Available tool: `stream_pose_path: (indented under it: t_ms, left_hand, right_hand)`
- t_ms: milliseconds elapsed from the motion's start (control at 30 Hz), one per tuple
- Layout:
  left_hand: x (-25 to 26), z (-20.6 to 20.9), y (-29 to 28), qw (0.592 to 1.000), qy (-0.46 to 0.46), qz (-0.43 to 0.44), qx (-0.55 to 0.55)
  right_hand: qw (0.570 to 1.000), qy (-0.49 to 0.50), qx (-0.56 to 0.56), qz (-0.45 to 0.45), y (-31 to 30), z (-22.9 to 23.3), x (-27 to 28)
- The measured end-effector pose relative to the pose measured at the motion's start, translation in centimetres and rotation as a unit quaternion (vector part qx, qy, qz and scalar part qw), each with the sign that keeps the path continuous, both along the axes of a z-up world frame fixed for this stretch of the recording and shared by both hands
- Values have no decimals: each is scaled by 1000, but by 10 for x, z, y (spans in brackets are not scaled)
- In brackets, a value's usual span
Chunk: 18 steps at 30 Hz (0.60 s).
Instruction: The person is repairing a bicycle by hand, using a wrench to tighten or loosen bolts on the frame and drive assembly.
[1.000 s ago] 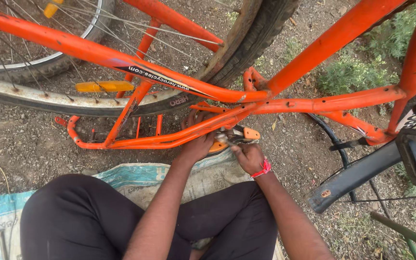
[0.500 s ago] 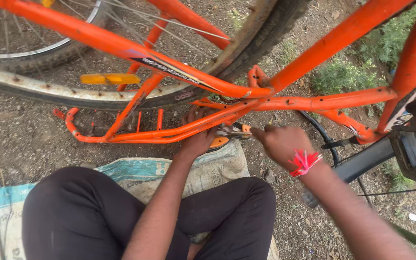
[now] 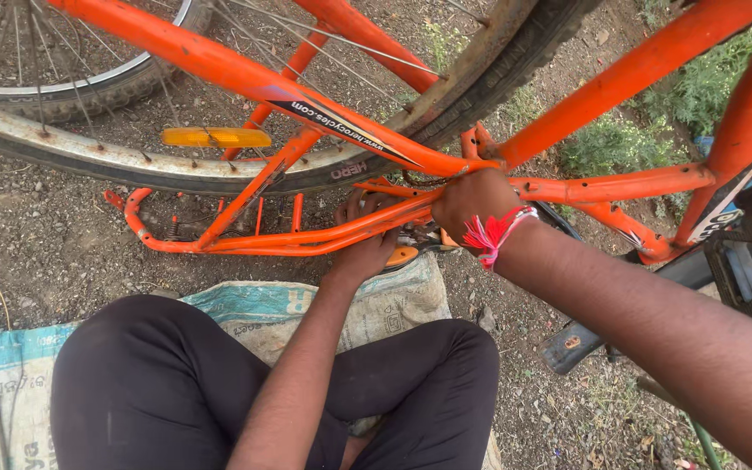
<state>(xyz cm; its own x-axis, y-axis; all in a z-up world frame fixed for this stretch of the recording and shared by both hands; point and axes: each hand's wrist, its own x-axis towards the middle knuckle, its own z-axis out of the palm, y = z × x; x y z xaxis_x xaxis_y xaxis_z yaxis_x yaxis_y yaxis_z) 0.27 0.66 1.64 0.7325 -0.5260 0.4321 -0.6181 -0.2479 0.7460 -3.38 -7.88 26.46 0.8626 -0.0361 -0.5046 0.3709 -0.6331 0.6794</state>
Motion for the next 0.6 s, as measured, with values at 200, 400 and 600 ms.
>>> stream_pose_path:
  t_ms: [200, 400, 600]
  left_hand:
    - [0, -3, -2, 999, 31, -12, -1]
    - [1, -5, -4, 1000, 18, -7, 10]
    - [1, -4, -3, 1000, 20, -13, -2]
  right_hand:
    - [998, 41, 25, 32, 6, -3, 5]
    - [999, 44, -1, -13, 14, -16, 9]
    - [996, 37, -75, 19, 35, -19, 0]
